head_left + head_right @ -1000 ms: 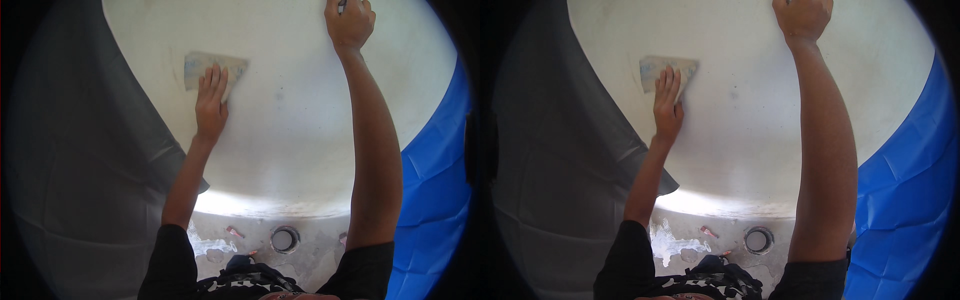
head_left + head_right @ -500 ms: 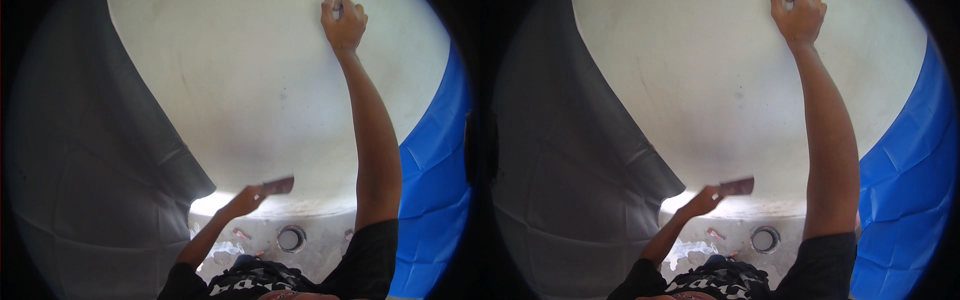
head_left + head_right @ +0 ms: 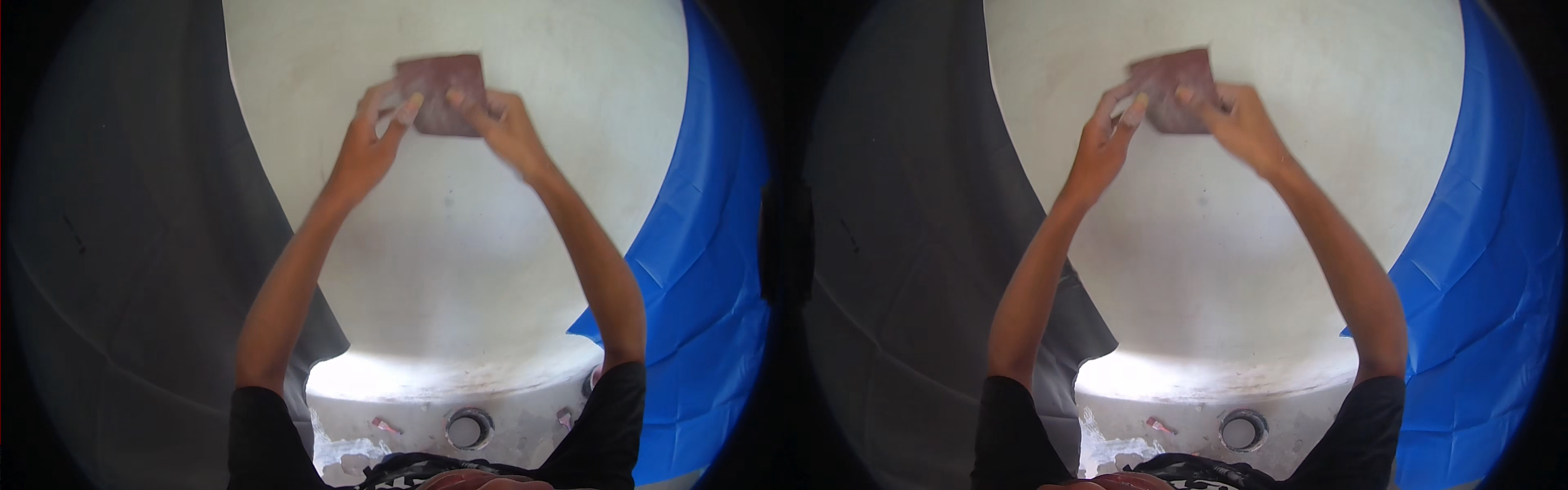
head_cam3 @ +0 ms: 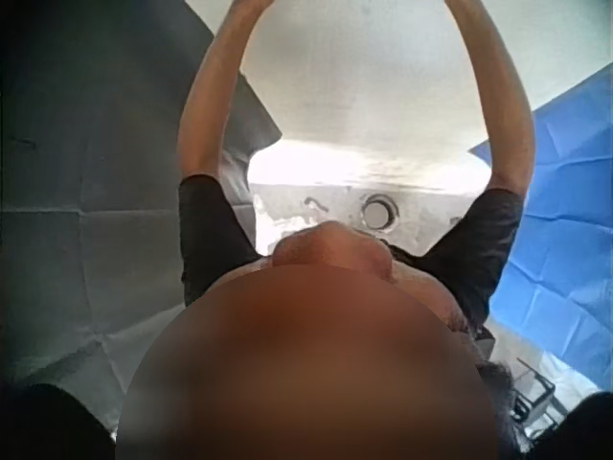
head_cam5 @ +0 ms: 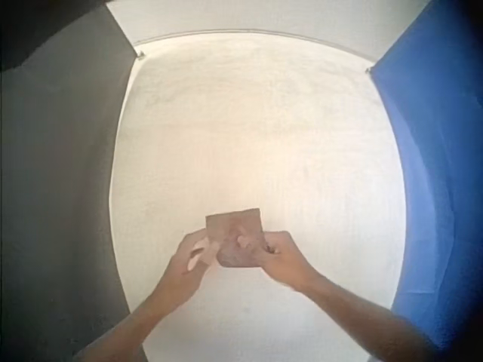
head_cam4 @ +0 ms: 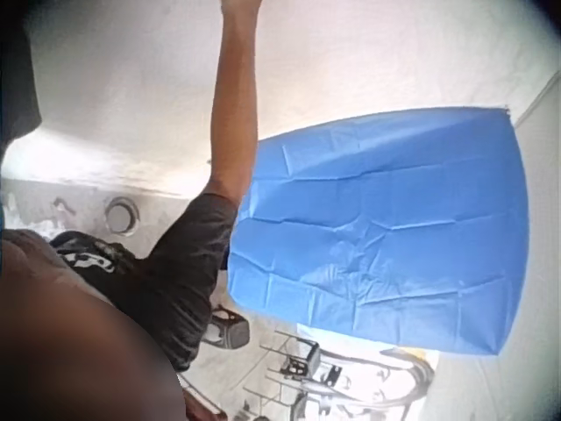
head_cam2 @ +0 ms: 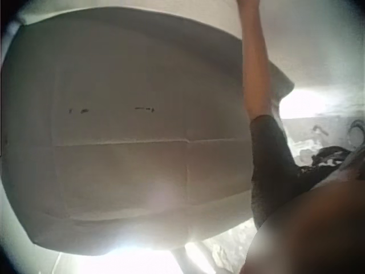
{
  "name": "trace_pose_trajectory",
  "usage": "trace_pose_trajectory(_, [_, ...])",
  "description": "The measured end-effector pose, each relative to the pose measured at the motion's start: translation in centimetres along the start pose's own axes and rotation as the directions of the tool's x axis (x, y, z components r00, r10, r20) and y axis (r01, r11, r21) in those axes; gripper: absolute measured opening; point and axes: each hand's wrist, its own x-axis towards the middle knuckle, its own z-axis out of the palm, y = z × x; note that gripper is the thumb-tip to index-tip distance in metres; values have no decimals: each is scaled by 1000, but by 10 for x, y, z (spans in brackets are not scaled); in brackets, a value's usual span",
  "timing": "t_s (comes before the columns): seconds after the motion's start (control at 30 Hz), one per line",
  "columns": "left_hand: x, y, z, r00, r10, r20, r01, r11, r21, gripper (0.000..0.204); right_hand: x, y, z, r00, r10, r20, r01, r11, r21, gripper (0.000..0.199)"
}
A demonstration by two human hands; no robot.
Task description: Sanding the interior wall of a large vessel using sandpaper.
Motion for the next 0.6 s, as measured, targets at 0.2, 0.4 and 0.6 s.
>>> trace_pose_trajectory(0.2, [91, -36, -23, 910, 399, 111, -346, 584, 734, 59, 107, -48, -106, 853, -501, -149, 67, 387, -920, 56])
trace_pose_trajectory(0.4, [103, -75, -36, 798, 532, 284, -445, 201, 873, 62, 150, -30, -132, 730, -683, -31, 36, 84, -996, 44])
trace_pose_trajectory(0.6, [103, -94, -44, 756, 601, 261, -532, 330, 780, 65, 183, 36, -125, 726, -397, -561, -393, 431, -813, 79])
